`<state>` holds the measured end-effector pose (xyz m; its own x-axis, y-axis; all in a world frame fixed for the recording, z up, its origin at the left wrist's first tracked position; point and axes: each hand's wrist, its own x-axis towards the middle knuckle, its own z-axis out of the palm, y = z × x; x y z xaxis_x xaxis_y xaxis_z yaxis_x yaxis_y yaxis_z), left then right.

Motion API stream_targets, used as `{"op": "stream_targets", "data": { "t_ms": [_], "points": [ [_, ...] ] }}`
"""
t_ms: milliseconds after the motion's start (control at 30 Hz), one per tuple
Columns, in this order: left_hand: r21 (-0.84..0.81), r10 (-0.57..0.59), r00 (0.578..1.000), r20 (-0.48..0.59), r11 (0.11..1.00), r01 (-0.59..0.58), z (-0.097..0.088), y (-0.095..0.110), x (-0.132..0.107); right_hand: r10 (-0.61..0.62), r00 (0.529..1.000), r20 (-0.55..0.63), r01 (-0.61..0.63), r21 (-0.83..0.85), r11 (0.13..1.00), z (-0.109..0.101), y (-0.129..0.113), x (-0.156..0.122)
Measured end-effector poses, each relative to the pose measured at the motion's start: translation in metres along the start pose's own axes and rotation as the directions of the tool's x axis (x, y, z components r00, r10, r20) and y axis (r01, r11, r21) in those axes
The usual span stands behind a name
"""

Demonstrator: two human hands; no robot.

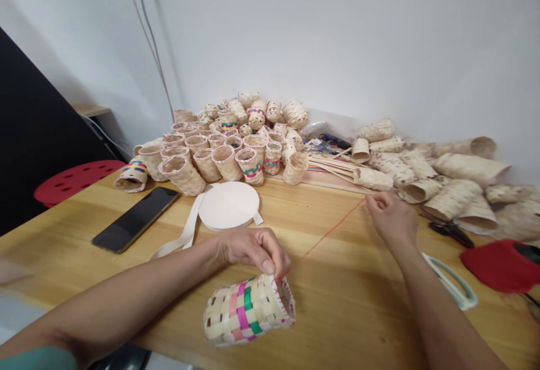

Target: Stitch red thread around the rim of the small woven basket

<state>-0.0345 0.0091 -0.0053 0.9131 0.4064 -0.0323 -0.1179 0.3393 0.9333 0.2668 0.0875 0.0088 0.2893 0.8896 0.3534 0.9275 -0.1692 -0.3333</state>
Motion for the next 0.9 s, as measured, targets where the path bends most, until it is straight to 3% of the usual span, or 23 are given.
{"op": "stream_targets", "data": {
  "t_ms": [167,433,900],
  "points": [
    [0.050,-0.043,0.999,0.010,0.998,0.042,0.001,0.003,-0.001,0.071,0.994,0.080,-0.063,-0.100,0.993,-0.002,0.002,0.003],
    [0.090,-0.072,0.992,0.104,0.994,0.062,0.006,0.011,0.000,0.129,0.991,0.021,-0.126,-0.118,0.985,0.001,0.018,0.011],
    [0.140,-0.130,0.984,0.122,0.984,0.113,0.009,0.015,0.000,0.159,0.986,0.054,-0.151,-0.123,0.981,-0.007,0.026,0.012]
  ]
}}
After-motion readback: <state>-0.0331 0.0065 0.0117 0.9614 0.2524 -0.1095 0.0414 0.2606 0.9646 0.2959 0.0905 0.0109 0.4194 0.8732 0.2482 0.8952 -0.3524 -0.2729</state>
